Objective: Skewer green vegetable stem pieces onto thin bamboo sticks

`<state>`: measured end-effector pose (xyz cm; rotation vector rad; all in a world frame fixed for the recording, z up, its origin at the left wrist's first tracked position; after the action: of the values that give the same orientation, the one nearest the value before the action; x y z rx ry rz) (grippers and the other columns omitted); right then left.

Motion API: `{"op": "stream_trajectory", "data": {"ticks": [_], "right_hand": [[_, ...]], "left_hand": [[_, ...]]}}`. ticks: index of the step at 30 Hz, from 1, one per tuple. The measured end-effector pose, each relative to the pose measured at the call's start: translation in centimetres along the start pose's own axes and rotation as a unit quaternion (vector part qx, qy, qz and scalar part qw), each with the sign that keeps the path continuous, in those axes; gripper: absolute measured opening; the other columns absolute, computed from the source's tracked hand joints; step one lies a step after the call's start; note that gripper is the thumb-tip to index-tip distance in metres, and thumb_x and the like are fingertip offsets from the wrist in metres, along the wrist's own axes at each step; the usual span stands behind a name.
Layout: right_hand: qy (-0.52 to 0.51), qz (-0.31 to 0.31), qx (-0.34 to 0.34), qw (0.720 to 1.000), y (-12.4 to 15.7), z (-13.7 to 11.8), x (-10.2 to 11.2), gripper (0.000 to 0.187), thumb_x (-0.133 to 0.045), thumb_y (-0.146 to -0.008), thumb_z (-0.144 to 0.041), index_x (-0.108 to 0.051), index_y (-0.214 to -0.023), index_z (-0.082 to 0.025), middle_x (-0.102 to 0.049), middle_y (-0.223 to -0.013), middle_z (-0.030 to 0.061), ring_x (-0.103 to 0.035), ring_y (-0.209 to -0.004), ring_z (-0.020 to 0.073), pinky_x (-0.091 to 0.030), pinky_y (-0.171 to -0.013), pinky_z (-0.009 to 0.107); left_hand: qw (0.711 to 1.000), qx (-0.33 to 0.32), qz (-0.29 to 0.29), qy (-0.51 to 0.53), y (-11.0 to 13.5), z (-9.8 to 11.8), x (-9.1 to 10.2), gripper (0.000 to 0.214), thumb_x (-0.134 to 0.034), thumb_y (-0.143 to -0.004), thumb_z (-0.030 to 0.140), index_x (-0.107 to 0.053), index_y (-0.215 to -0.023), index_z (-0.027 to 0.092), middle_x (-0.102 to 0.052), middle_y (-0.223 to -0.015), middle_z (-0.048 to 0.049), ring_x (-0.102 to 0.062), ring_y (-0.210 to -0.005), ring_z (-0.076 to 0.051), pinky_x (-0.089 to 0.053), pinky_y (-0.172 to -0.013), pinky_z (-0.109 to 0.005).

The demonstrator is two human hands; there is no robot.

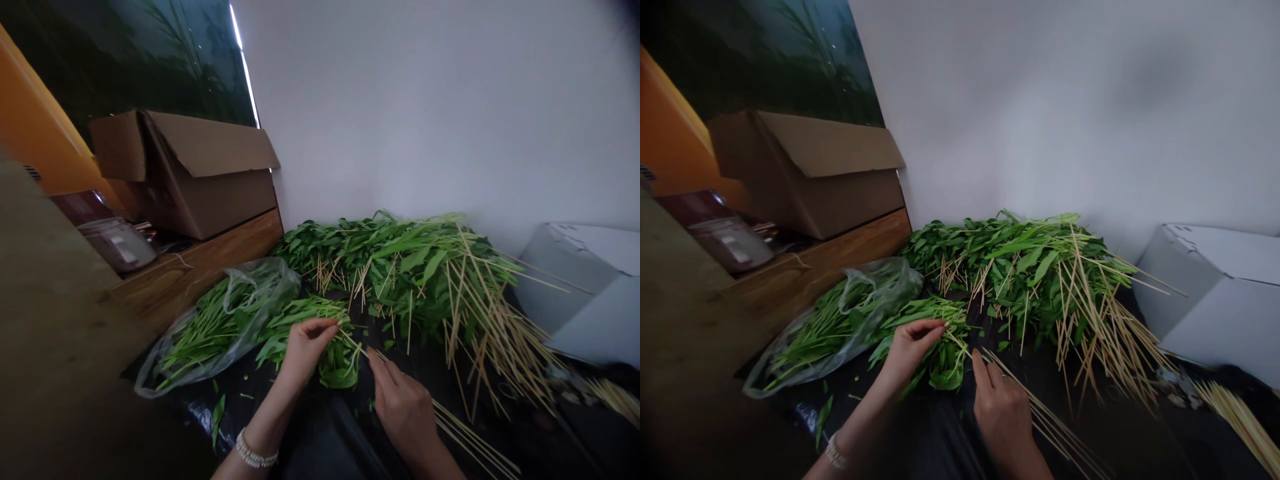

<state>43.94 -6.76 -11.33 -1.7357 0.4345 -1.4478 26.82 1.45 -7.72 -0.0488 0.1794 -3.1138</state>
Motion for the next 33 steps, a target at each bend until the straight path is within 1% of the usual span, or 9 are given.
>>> {"op": "stream_trajectory", "data": {"ticks": [4,8,9,13,16,23,28,31,33], "right_hand": [[-0.005,-0.005,-0.009,1.000,0.2,0.0,-0.3,0.038,-0.030,-0.095,-0.011,-0.059,-0.120,-0.011,-0.064,-0.076,0.0044,-0.058,-0.056,0.0115,-0.041,-0.058,0.025],[-0.009,-0.003,-0.008,1.000,0.1,0.0,-0.3,0.036,-0.033,-0.095,-0.012,-0.059,-0.120,-0.011,-0.065,-0.078,0.0049,-0.059,-0.058,0.0117,-0.043,-0.060,0.025],[-0.012,0.001,-0.006,1.000,0.1,0.0,-0.3,0.037,-0.032,-0.095,-0.011,-0.059,-0.120,-0.011,-0.065,-0.078,0.0052,-0.060,-0.059,0.0119,-0.044,-0.061,0.025],[-0.017,0.007,-0.005,1.000,0.1,-0.1,-0.2,0.037,-0.032,-0.095,-0.010,-0.059,-0.120,-0.010,-0.066,-0.079,0.0062,-0.062,-0.064,0.0129,-0.045,-0.063,0.024],[-0.024,0.012,-0.002,1.000,0.1,-0.1,-0.3,0.037,-0.033,-0.094,-0.010,-0.059,-0.119,-0.010,-0.067,-0.080,0.0066,-0.062,-0.064,0.0129,-0.046,-0.065,0.024],[-0.039,0.020,-0.002,0.999,0.0,-0.3,-0.2,0.038,-0.033,-0.092,-0.007,-0.060,-0.117,-0.008,-0.067,-0.080,0.0073,-0.063,-0.067,0.0136,-0.048,-0.069,0.024],[-0.036,0.023,0.001,0.999,0.0,-0.5,-0.2,0.038,-0.033,-0.091,-0.007,-0.060,-0.117,-0.008,-0.067,-0.079,0.0069,-0.063,-0.065,0.0138,-0.047,-0.064,0.025],[-0.031,0.020,0.000,0.999,0.0,-0.5,-0.3,0.037,-0.034,-0.091,-0.007,-0.061,-0.117,-0.008,-0.066,-0.079,0.0072,-0.062,-0.065,0.0138,-0.046,-0.064,0.025],[-0.024,0.018,-0.001,1.000,0.0,-0.4,-0.3,0.037,-0.034,-0.091,-0.008,-0.060,-0.117,-0.008,-0.066,-0.079,0.0070,-0.061,-0.063,0.0134,-0.045,-0.064,0.025]], "left_hand": [[0.994,-0.058,0.011,-0.088,0.5,0.5,-0.2,0.020,-0.072,-0.073,0.029,-0.077,-0.087,0.016,-0.076,-0.091,-0.0090,-0.069,-0.089,-0.024,-0.050,-0.086,-0.034],[0.997,-0.050,-0.001,-0.058,0.4,0.8,-0.2,0.035,-0.066,-0.079,0.036,-0.072,-0.106,0.016,-0.076,-0.093,-0.0081,-0.068,-0.088,-0.023,-0.051,-0.082,-0.032],[0.998,-0.040,-0.009,-0.048,0.2,0.7,-0.1,0.035,-0.066,-0.079,0.038,-0.073,-0.104,0.015,-0.076,-0.092,-0.0083,-0.068,-0.087,-0.023,-0.051,-0.080,-0.031],[0.999,0.012,-0.037,-0.027,-0.2,0.0,0.1,0.029,-0.074,-0.070,0.041,-0.076,-0.080,0.013,-0.075,-0.081,-0.0082,-0.067,-0.076,-0.021,-0.050,-0.073,-0.028],[0.998,0.041,-0.050,-0.008,-0.3,-0.1,0.2,0.032,-0.076,-0.067,0.043,-0.077,-0.080,0.014,-0.075,-0.079,-0.0072,-0.066,-0.073,-0.019,-0.049,-0.072,-0.027],[0.993,0.067,-0.093,-0.003,-0.2,0.5,0.0,0.033,-0.078,-0.065,0.045,-0.078,-0.078,0.014,-0.075,-0.078,-0.0073,-0.064,-0.072,-0.018,-0.046,-0.074,-0.027],[0.985,0.096,-0.142,0.015,0.7,-0.8,-1.6,0.034,-0.081,-0.060,0.046,-0.077,-0.070,0.014,-0.071,-0.068,-0.0042,-0.058,-0.063,-0.014,-0.044,-0.065,-0.024],[0.985,0.099,-0.142,0.019,1.2,-1.5,-2.6,0.035,-0.081,-0.059,0.048,-0.075,-0.066,0.014,-0.066,-0.062,-0.0014,-0.054,-0.058,-0.011,-0.042,-0.059,-0.022],[0.986,0.084,-0.146,0.003,1.1,-1.5,-2.8,0.036,-0.079,-0.062,0.050,-0.074,-0.065,0.014,-0.065,-0.060,-0.0009,-0.055,-0.056,-0.011,-0.042,-0.058,-0.022]]}}
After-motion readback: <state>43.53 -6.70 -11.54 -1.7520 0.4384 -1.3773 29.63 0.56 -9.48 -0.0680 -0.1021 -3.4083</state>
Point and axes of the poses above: each hand's wrist, its own y-axis away from the middle knuckle, its own x-axis out of the back of the hand, z = x × y, the point moved 4 cm from there along -y, towards the middle knuckle
